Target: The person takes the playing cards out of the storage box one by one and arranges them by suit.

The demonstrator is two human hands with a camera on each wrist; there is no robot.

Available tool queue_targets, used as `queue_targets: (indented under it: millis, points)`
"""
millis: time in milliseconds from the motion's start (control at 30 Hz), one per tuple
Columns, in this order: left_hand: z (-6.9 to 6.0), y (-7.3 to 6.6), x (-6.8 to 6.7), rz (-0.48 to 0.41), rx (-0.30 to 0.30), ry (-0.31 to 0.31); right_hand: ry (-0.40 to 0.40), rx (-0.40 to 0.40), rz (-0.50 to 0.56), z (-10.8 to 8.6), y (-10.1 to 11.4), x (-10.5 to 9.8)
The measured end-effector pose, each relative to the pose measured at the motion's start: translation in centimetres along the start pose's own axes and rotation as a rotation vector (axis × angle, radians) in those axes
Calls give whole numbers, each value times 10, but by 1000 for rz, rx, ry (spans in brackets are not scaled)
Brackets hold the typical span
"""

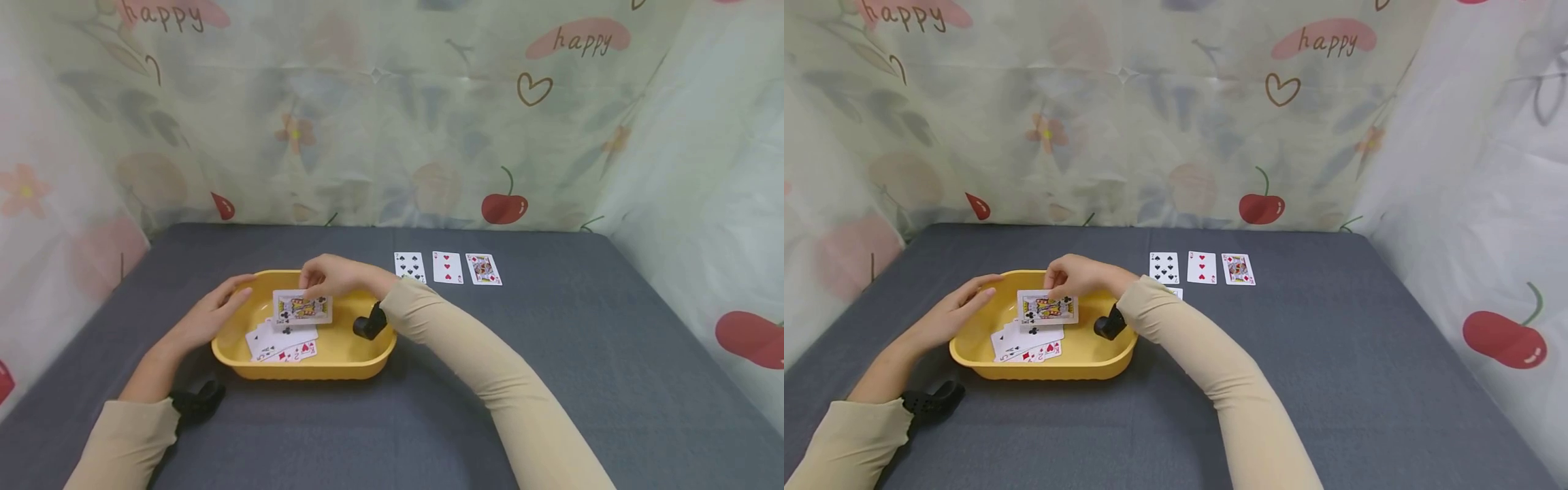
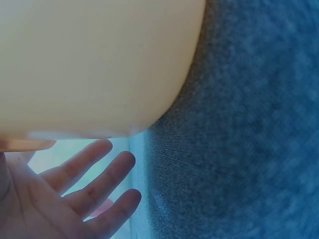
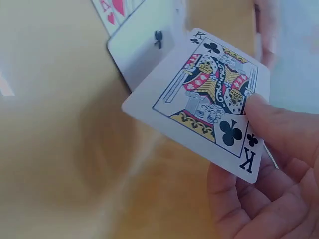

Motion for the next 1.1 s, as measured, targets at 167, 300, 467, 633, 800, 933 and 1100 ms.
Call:
queue_targets:
  millis: [167, 300, 467, 633, 800, 933, 1100]
  points:
    - [0, 0, -1, -1, 3, -6, -40, 17, 51, -10, -4, -13]
    - [-1, 1, -1, 1, 1, -11, -83, 39, 106, -21, -11, -23]
    - [-1, 1, -2, -3, 11, -13, -148, 98, 193, -38, -26, -37]
    - [-2, 0, -2, -7, 10, -10, -225, 170, 278, -58, -46, -48]
    - [-2, 1, -1, -8, -1, -9, -305, 205, 340, -78, -67, -55]
    - [-1, 1, -1, -3, 4, -11, -373, 234, 407, -91, -88, -59]
    - [1, 2, 0, 0, 5, -8, -442, 305, 417, -112, -108, -64]
Point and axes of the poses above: each hand's wrist, its own z-axis towards the middle knuckle, its own x-axis out of the palm, y = z × x, the point moved 3 cm from there along z, towards the middle knuckle, and after that the axes turned 2 degrees about -y, right-handed, at the moved point
